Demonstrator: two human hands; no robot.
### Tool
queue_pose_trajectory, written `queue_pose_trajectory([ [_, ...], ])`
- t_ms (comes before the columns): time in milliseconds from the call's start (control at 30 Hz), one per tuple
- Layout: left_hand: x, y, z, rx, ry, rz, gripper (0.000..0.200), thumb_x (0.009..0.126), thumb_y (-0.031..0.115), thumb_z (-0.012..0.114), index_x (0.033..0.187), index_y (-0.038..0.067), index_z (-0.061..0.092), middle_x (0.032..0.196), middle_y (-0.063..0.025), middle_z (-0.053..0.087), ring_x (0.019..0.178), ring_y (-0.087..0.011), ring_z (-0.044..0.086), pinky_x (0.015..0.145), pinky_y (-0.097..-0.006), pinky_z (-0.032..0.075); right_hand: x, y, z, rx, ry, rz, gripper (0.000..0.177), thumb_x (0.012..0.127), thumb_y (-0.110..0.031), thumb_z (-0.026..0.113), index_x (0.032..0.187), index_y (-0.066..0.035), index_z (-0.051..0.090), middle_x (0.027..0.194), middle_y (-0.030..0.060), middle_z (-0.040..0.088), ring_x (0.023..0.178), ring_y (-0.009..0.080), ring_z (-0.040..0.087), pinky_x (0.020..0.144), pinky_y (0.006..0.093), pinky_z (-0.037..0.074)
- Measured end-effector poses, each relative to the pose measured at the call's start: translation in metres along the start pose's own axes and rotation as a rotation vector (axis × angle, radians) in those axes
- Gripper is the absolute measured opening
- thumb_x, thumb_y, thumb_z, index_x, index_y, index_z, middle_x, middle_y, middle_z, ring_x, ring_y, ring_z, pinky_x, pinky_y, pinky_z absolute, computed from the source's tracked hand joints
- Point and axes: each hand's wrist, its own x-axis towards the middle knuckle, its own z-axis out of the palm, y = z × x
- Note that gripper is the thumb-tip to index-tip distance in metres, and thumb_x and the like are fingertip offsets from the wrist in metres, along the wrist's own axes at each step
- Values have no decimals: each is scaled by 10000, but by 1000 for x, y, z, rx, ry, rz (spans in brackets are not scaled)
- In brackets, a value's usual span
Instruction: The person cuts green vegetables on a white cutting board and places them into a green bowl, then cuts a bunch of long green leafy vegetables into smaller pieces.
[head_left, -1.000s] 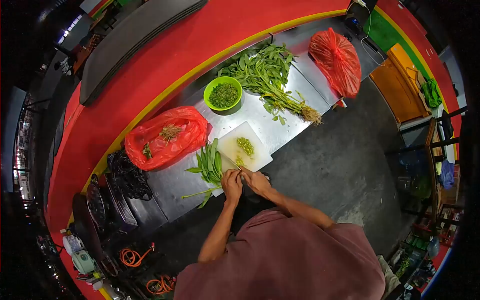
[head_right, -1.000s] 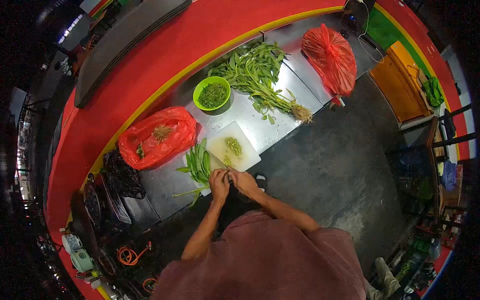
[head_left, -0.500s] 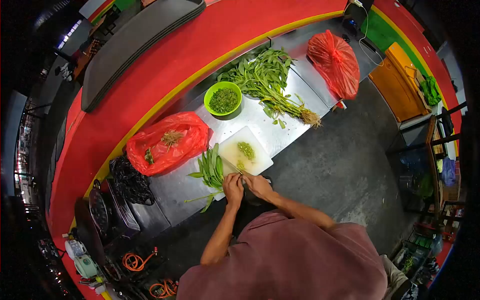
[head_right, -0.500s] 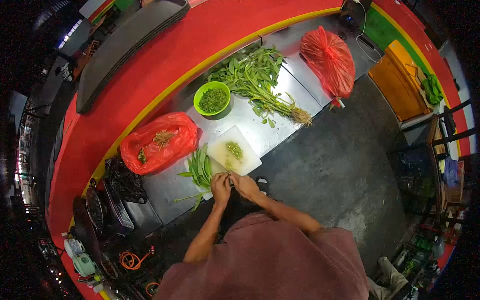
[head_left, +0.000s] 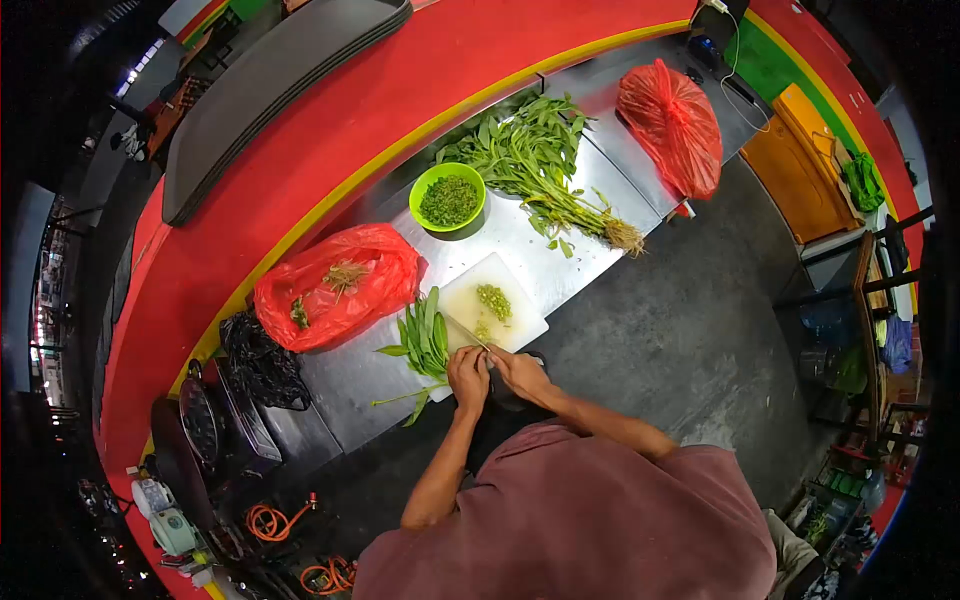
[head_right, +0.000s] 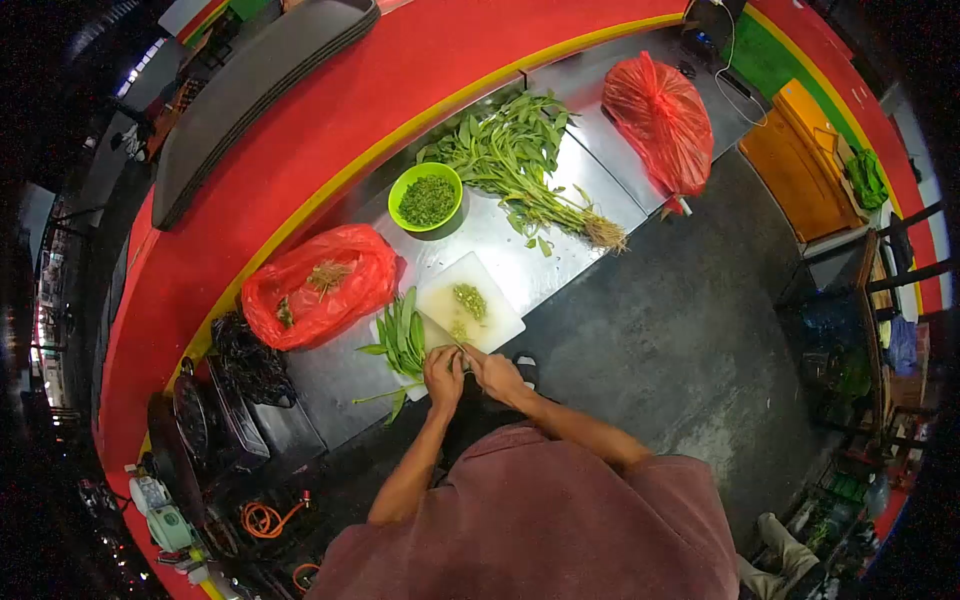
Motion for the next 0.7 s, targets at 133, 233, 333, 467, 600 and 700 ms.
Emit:
queue_pose_trajectory([
  [133,-2,5,-3,33,8,36,140,876,42,691,1001,4,741,987,-146,668,927,-366,627,851,-449,488,-2,-10,-9,-94,-43,46,429,1079,-293,484,1461,-106,543,778,283,663,683,457,658,625,528,491],
  [233,-5,3,-2,26,8,61,151,872,35,693,1013,3,735,980,-145,659,914,-365,621,834,-451,484,9,-2,5,-103,27,-47,431,1073,-274,486,1478,-129,519,779,281,672,704,481,656,647,550,505],
  [333,-3,0,0,-4,8,47,152,870,23,691,1015,6,733,979,-145,657,914,-365,620,832,-446,485,6,2,5,-35,-6,-10,438,1074,-278,479,1486,-132,508,787,279,676,706,480,655,655,551,511],
  [467,-2,0,1,-34,22,9,154,871,19,692,1018,11,736,985,-147,660,918,-368,619,841,-448,486,-3,0,-4,-62,-12,-18,440,1076,-272,473,1472,-85,517,745,280,651,656,448,654,609,525,497],
  [600,-3,0,0,-16,17,40,153,876,25,688,1020,9,737,990,-145,664,919,-368,621,848,-452,487,4,0,1,-110,-25,-16,441,1079,-266,464,1472,-71,511,731,263,656,639,445,649,598,514,508],
  [700,-5,3,-2,58,21,71,156,883,26,675,1025,-8,730,1003,-147,671,939,-366,619,849,-459,488,13,1,8,-212,27,-92,426,1083,-273,456,1468,-104,526,777,248,693,654,451,658,625,524,532],
])
